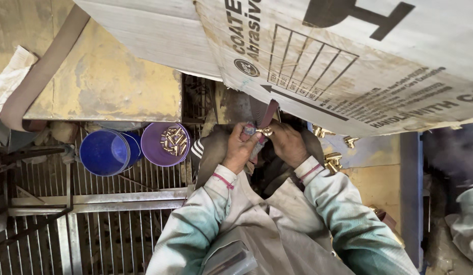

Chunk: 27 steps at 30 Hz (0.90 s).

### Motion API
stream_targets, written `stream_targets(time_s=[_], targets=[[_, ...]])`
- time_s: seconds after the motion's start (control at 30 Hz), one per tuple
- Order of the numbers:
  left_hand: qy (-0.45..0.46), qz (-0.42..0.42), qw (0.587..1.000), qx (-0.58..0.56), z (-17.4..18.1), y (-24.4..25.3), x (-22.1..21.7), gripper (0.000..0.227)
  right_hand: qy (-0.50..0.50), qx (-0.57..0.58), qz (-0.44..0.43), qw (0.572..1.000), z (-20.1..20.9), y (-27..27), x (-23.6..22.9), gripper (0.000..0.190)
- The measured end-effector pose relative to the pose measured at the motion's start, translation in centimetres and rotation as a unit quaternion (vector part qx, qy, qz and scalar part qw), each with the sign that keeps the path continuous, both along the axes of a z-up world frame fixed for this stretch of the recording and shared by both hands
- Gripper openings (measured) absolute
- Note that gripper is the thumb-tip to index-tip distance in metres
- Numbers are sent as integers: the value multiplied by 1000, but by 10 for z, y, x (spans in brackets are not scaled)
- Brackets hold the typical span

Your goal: The person sits on the floor and repeatedly picks up small brass-colored metal parts from a blue tray. They rub each part against a moving sanding belt to smooth its surface, then place the finished part into a purple bucket. The process is repeated for multiple parts throughout the clip.

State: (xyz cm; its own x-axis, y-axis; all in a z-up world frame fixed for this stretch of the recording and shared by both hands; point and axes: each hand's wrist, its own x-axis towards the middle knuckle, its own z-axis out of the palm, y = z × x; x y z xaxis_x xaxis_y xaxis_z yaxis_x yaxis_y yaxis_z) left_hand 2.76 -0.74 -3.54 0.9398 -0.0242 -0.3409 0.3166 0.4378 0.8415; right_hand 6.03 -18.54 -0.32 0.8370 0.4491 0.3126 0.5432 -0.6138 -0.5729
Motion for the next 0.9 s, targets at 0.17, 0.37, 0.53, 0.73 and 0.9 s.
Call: stream_targets(time_s=[0.17, 0.37, 0.53, 0.73, 0.9], targets=[[40, -10, 999, 22, 8, 0, 2, 30, 80, 39, -11, 996, -4, 0, 1, 26], [54, -10, 998, 43, 0, -1, 2, 32, 161, 47, -20, 986, -7, 0, 5, 21], [9, 1, 998, 61, -14, -3, 4, 31, 239, 61, -31, 969, -7, -1, 9, 25], [-2, 10, 1000, 7, -26, -6, 4, 30, 287, 87, -11, 954, -10, -4, 13, 25], [6, 15, 1000, -3, -22, -6, 3, 29, 310, 185, 26, 932, -17, -4, 15, 28]])
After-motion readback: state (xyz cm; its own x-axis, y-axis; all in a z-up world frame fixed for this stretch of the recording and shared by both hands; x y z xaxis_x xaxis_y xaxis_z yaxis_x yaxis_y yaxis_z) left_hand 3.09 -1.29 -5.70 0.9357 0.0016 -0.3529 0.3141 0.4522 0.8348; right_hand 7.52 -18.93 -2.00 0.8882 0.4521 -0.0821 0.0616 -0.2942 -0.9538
